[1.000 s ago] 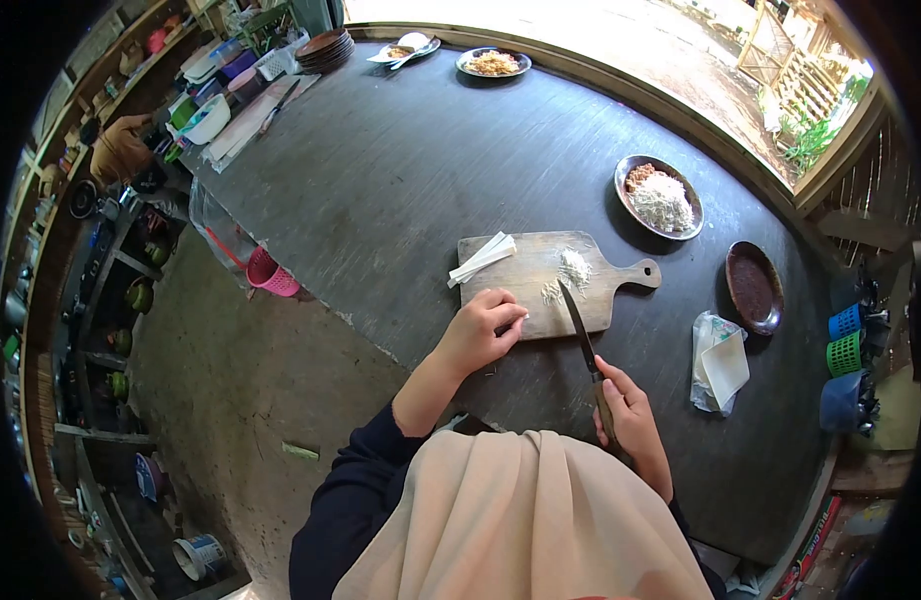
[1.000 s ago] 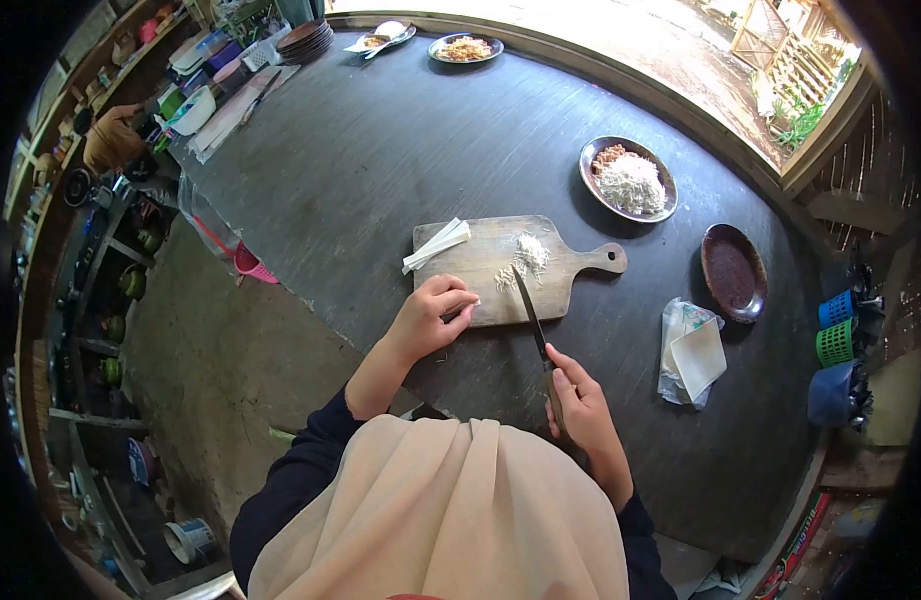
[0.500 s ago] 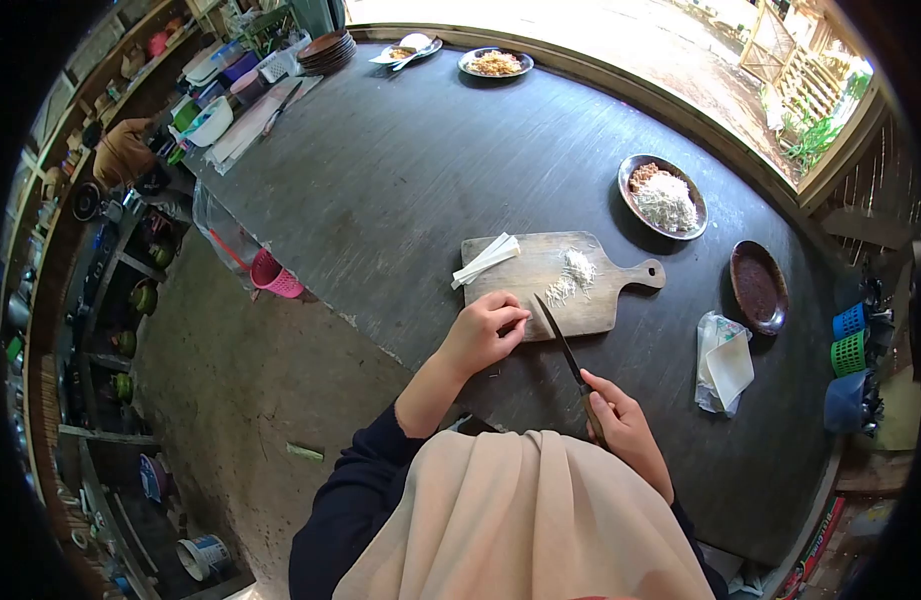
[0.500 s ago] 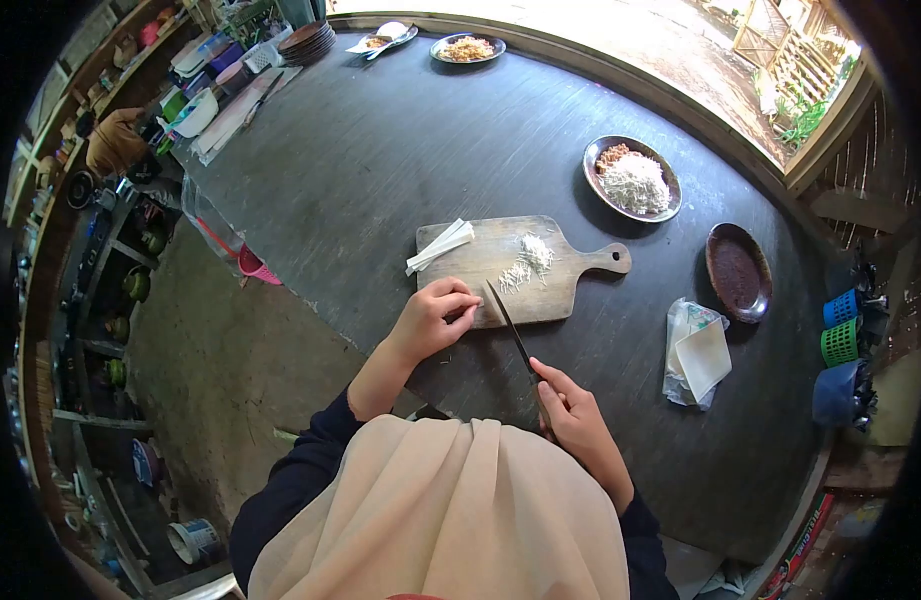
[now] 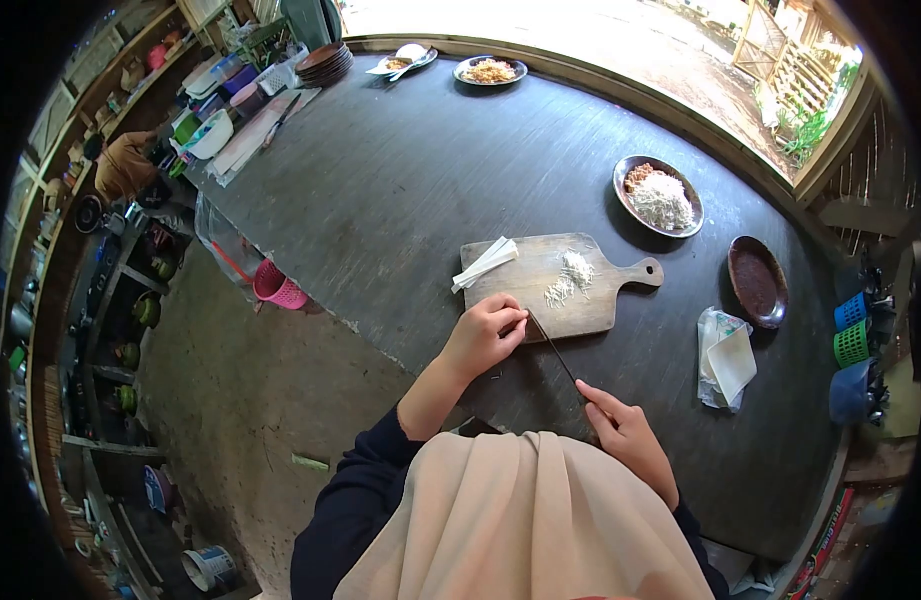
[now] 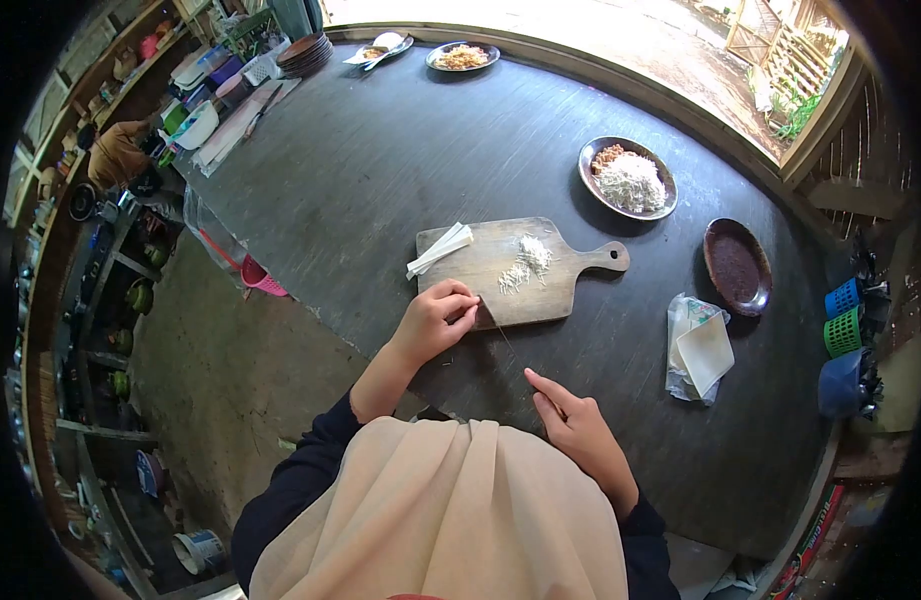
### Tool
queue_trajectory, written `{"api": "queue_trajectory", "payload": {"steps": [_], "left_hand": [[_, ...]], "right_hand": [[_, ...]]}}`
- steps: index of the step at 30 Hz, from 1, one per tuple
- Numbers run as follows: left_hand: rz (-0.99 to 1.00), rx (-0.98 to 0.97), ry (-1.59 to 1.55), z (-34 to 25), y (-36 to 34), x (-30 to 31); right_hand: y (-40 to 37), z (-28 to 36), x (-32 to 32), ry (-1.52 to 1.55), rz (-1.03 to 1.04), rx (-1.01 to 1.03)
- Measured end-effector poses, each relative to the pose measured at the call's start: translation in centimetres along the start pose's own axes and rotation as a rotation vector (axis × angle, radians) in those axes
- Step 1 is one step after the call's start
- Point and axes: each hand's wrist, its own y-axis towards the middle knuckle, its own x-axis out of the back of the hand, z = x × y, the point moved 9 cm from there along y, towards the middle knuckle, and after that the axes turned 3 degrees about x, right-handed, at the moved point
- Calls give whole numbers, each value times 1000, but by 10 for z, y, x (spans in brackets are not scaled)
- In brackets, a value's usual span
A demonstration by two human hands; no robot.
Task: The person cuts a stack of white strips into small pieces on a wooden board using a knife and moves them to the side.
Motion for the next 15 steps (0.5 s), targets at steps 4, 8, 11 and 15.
{"api": "queue_trajectory", "payload": {"steps": [4, 8, 11, 15], "left_hand": [[-6, -21, 16, -1, -1, 0], [19, 20, 12, 0, 0, 0], [-15, -52, 43, -3, -1, 1], [-12, -60, 46, -3, -1, 1]], "right_hand": [[0, 3, 1, -31, 3, 4], [2, -2, 0, -21, -5, 72], [1, 4, 0, -50, 5, 26], [0, 6, 0, -48, 3, 47]]}}
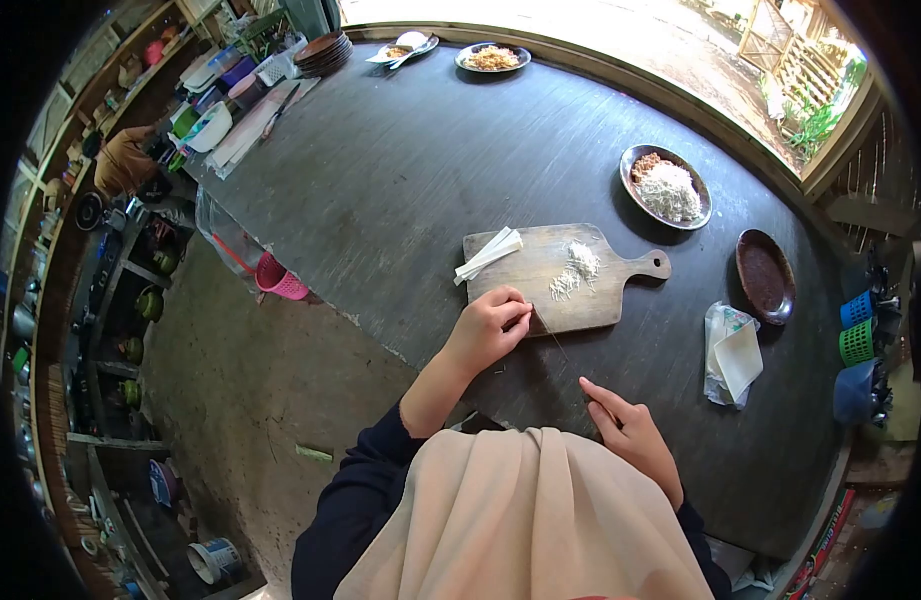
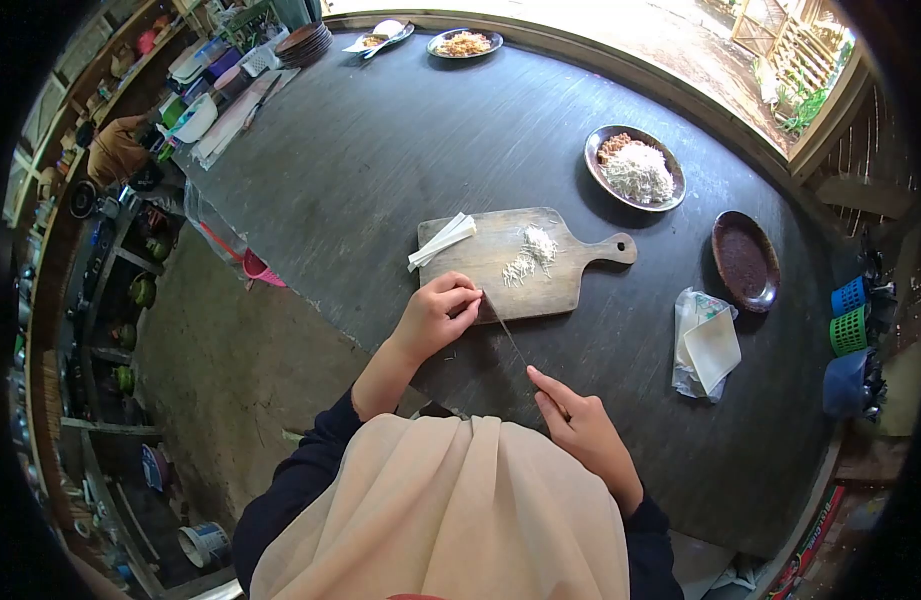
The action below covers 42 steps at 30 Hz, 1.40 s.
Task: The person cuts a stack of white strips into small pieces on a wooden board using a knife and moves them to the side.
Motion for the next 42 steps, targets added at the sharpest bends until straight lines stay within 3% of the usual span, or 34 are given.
{"api": "queue_trajectory", "payload": {"steps": [15, 18, 20, 23, 42], "left_hand": [[36, 43, -33, 2, 2, -2], [34, 45, 4, 1, 1, -3], [20, 60, 0, 3, -1, -4], [10, 28, 0, 1, 0, -3], [5, 24, -28, 5, -3, -2]], "right_hand": [[10, -9, -13, -2, 42, -35], [13, -18, -9, 25, 65, 61], [7, -27, -8, 190, 169, -101], [1, -36, -1, 254, 230, -95], [7, -29, -7, 213, 84, -48]]}}
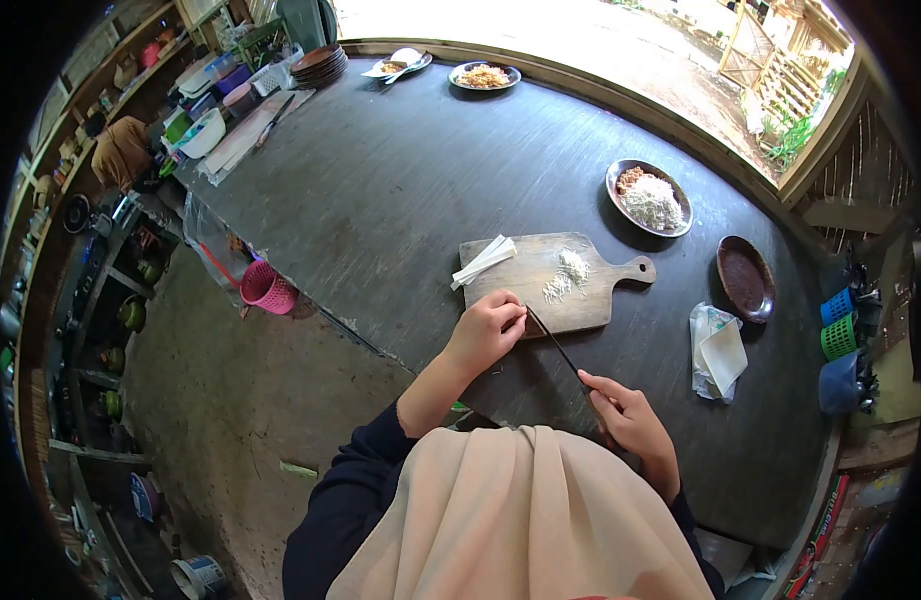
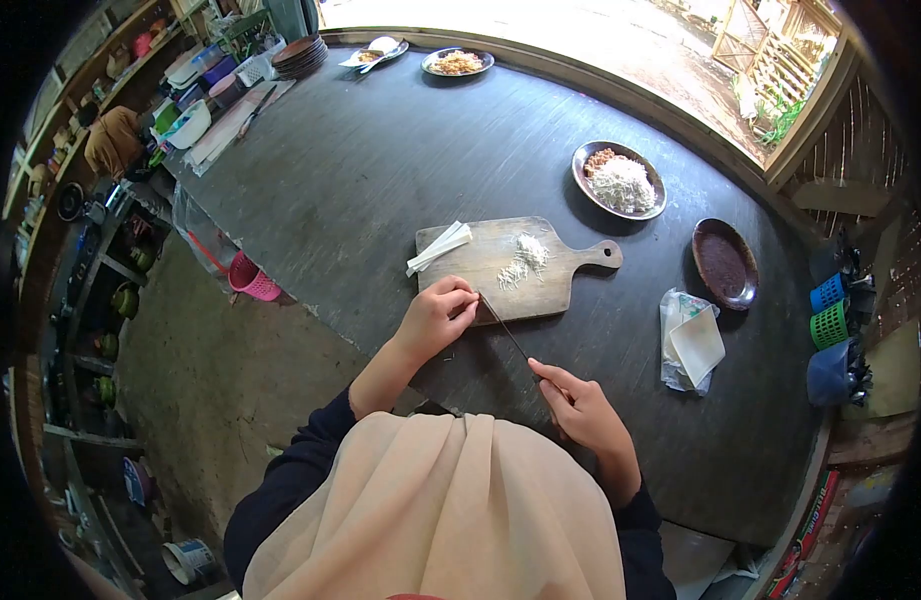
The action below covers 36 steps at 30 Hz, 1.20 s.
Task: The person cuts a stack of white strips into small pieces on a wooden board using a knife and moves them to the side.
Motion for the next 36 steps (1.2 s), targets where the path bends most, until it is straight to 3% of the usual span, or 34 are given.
{"api": "queue_trajectory", "payload": {"steps": [14, 20, 33, 36], "left_hand": [[10, -11, 2, 0, 0, 0], [9, 2, 0, 1, 0, -1], [6, -4, -11, 1, 0, -1], [19, 14, -16, 2, 0, -1]], "right_hand": [[7, 14, -4, -252, -39, 167], [2, 2, 3, -22, 24, -25], [4, -2, 1, -72, 16, 25], [4, 11, -2, -276, -45, 177]]}}
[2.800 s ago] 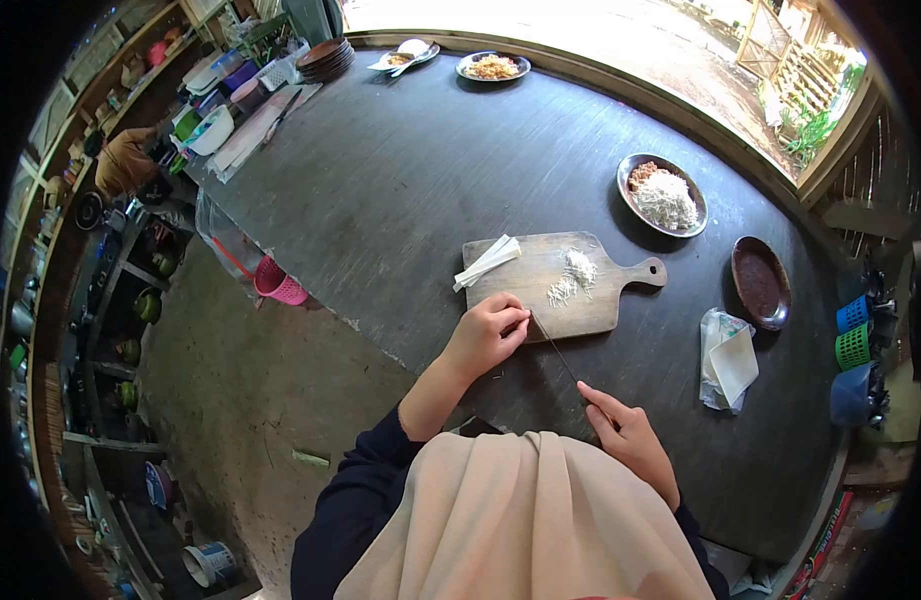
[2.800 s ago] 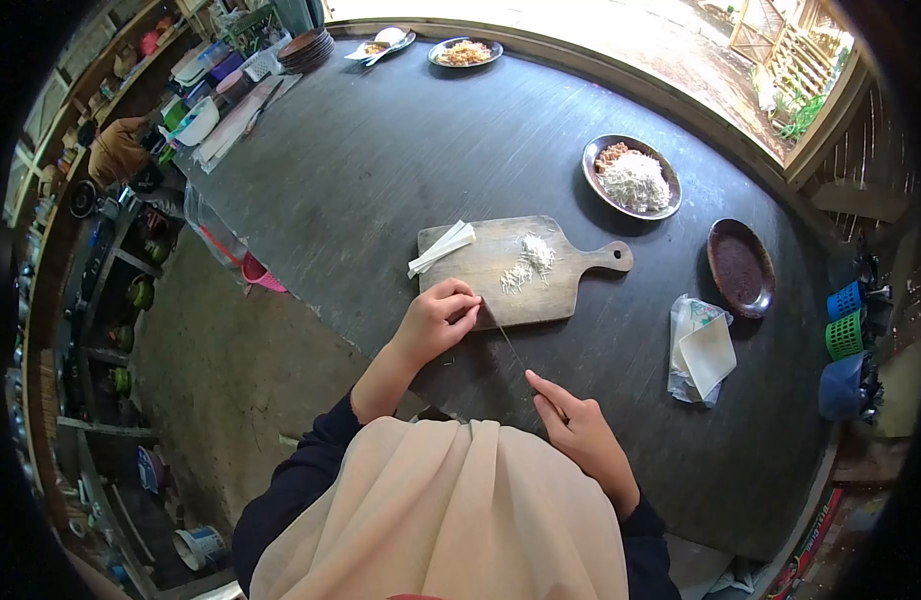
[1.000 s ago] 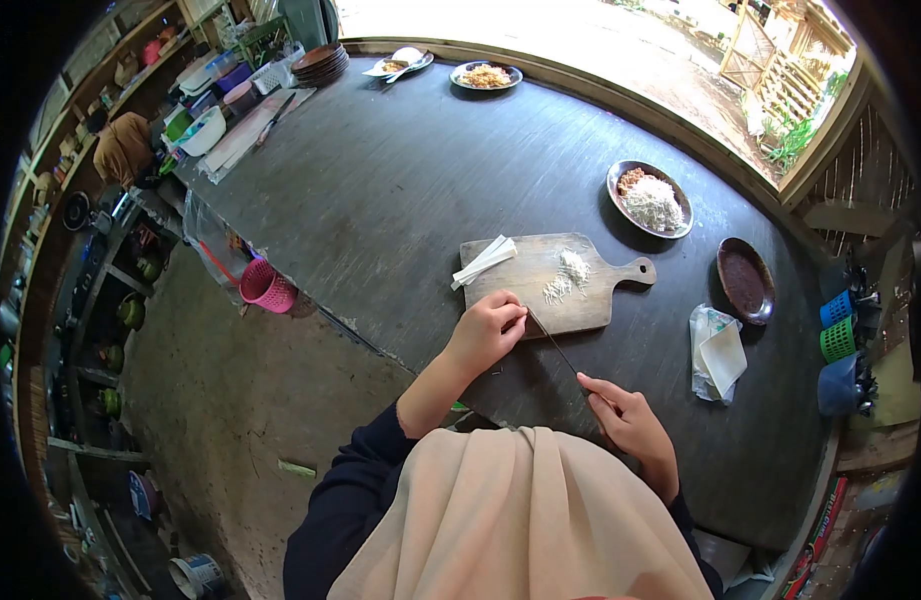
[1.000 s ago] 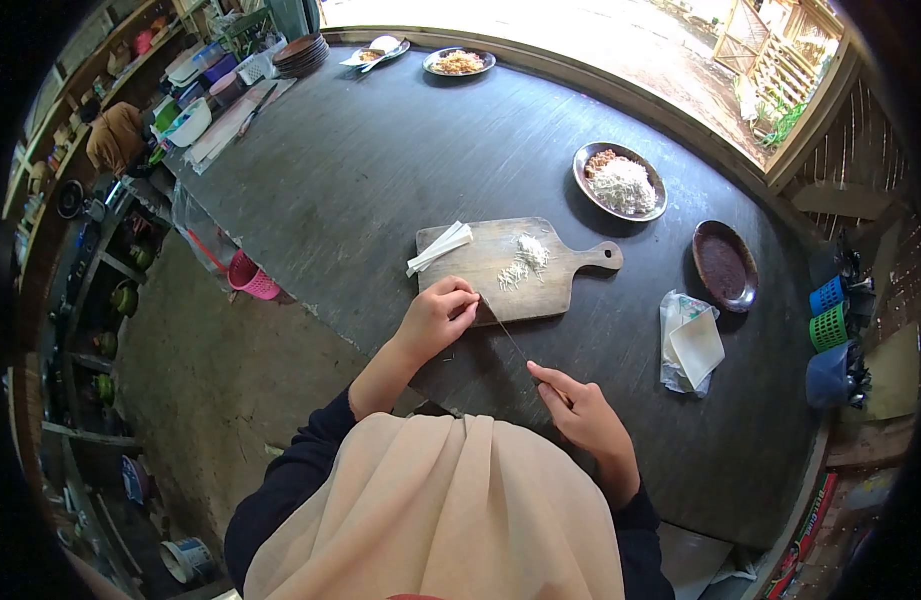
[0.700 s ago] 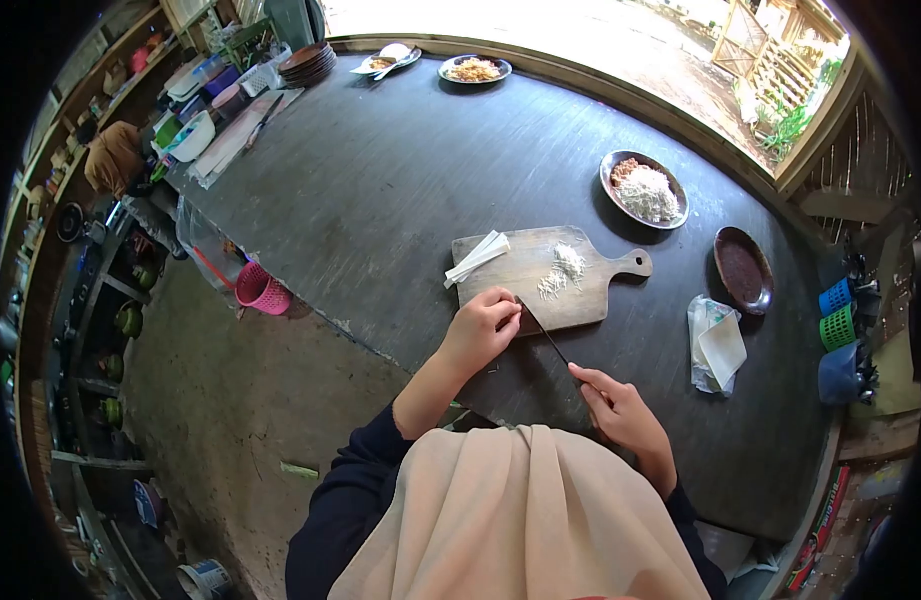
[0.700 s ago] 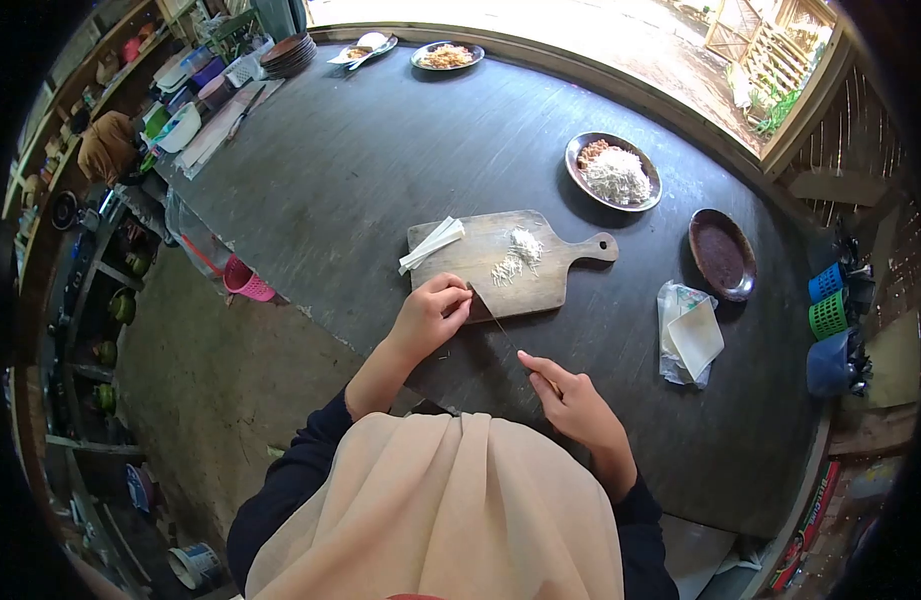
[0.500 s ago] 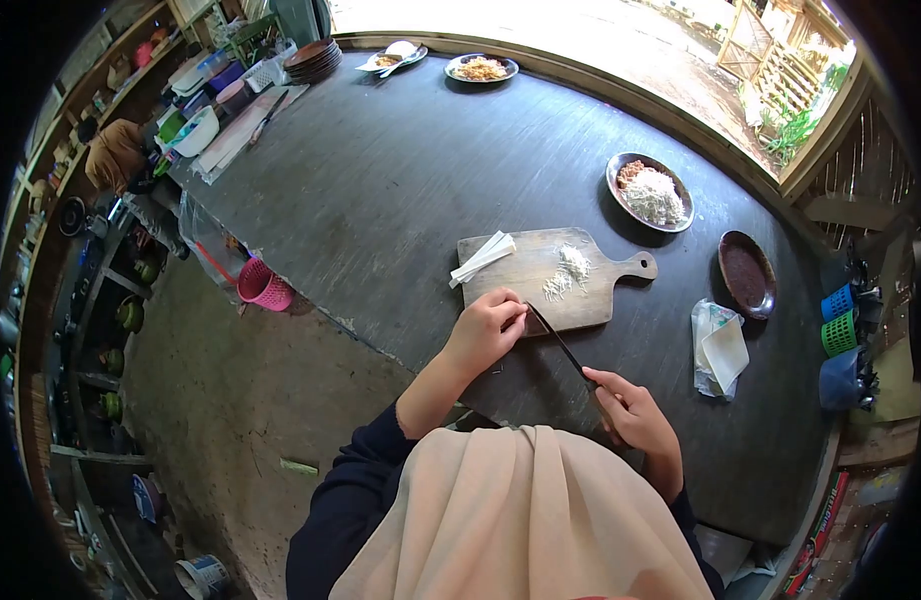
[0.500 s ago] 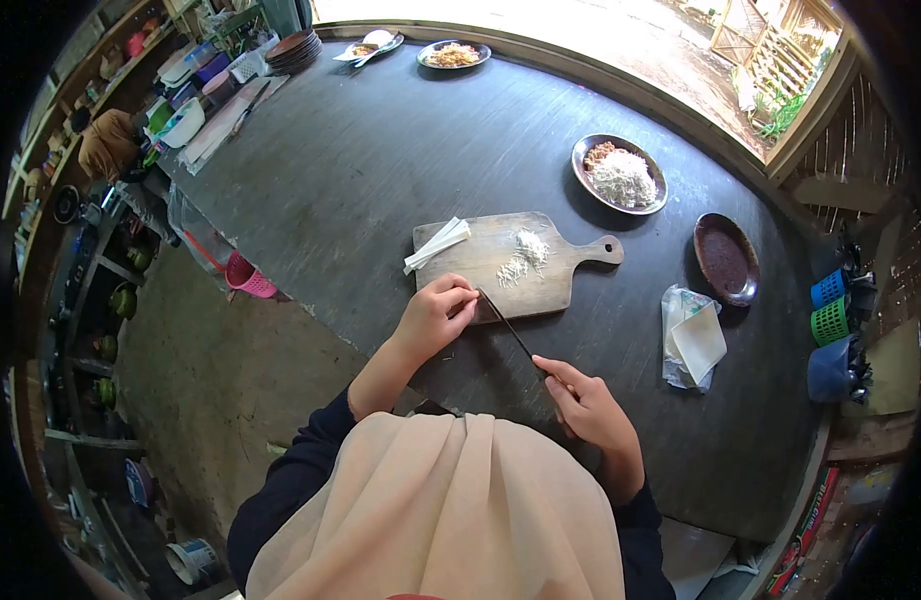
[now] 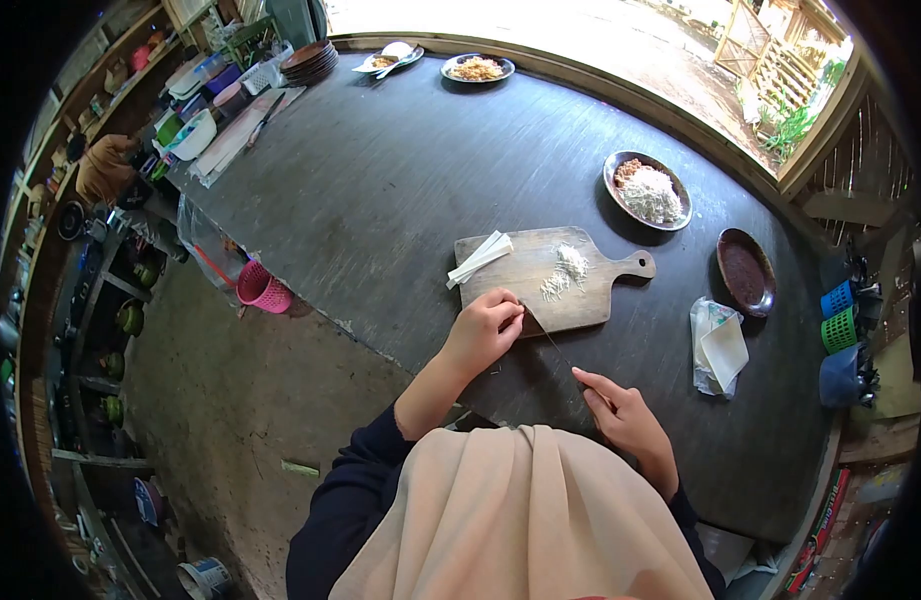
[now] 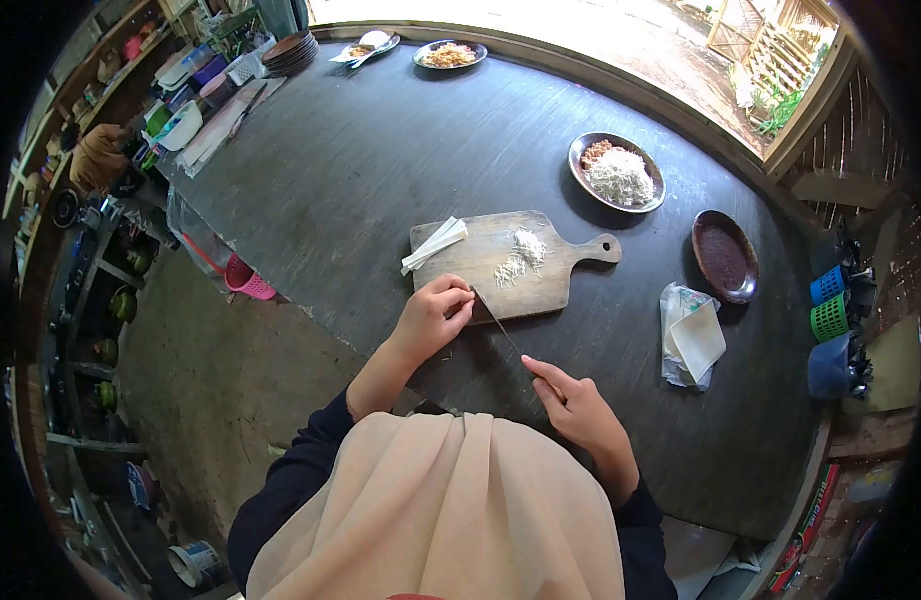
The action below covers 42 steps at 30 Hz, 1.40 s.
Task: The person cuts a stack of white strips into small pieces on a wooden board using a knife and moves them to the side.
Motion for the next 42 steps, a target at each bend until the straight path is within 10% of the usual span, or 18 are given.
{"api": "queue_trajectory", "payload": {"steps": [42], "left_hand": [[-10, -8, 18, 0, 0, 0]], "right_hand": [[-13, -8, 12, 217, 96, -249]]}}
